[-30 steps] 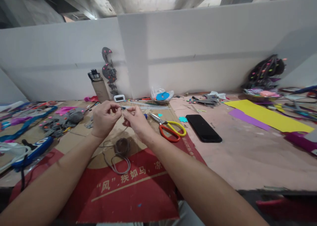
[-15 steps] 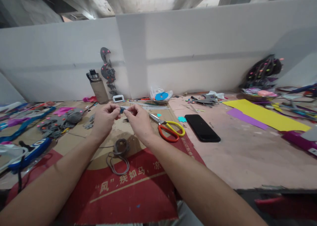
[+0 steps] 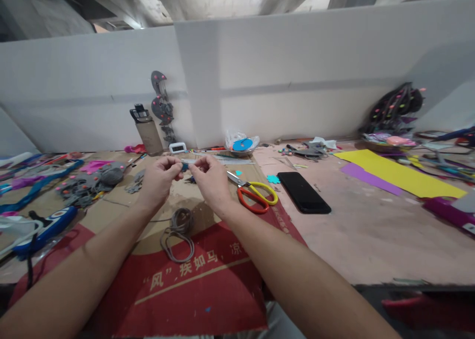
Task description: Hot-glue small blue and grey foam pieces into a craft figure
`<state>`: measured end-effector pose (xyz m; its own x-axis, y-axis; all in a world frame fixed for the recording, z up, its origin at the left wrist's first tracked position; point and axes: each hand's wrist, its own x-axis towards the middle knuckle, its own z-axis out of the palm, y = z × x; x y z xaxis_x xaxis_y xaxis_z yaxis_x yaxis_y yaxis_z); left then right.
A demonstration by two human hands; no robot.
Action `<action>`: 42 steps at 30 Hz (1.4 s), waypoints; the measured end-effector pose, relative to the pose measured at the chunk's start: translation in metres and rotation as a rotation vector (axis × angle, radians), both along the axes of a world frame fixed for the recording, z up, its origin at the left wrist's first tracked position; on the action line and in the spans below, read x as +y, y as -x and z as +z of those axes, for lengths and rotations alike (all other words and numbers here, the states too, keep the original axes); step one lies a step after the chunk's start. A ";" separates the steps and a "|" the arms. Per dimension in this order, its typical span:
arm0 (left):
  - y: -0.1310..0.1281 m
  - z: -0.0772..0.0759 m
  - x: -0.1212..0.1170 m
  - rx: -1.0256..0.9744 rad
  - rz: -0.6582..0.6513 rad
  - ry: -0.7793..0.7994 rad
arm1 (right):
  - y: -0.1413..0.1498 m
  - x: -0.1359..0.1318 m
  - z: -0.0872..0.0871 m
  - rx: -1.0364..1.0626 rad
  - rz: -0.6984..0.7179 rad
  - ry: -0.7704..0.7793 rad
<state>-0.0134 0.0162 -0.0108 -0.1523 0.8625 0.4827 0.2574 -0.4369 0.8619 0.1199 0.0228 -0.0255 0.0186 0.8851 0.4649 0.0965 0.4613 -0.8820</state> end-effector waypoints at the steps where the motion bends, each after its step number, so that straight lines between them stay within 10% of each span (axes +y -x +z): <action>1: 0.000 0.000 0.000 -0.008 -0.006 0.008 | 0.000 0.000 0.001 0.007 0.007 0.016; 17: 0.008 0.007 0.004 -0.195 -0.419 0.367 | -0.010 0.009 -0.004 0.017 0.039 0.142; 26: 0.003 0.013 -0.005 0.227 -0.274 0.182 | -0.013 0.005 -0.004 -0.299 -0.088 -0.028; 42: 0.007 0.012 -0.004 0.421 -0.191 0.177 | -0.012 -0.002 -0.003 -0.558 -0.189 -0.197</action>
<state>-0.0201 0.0118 0.0011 0.1937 0.9303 0.3116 0.5289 -0.3665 0.7654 0.1314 0.0210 -0.0287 -0.1263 0.7871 0.6038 0.6140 0.5401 -0.5756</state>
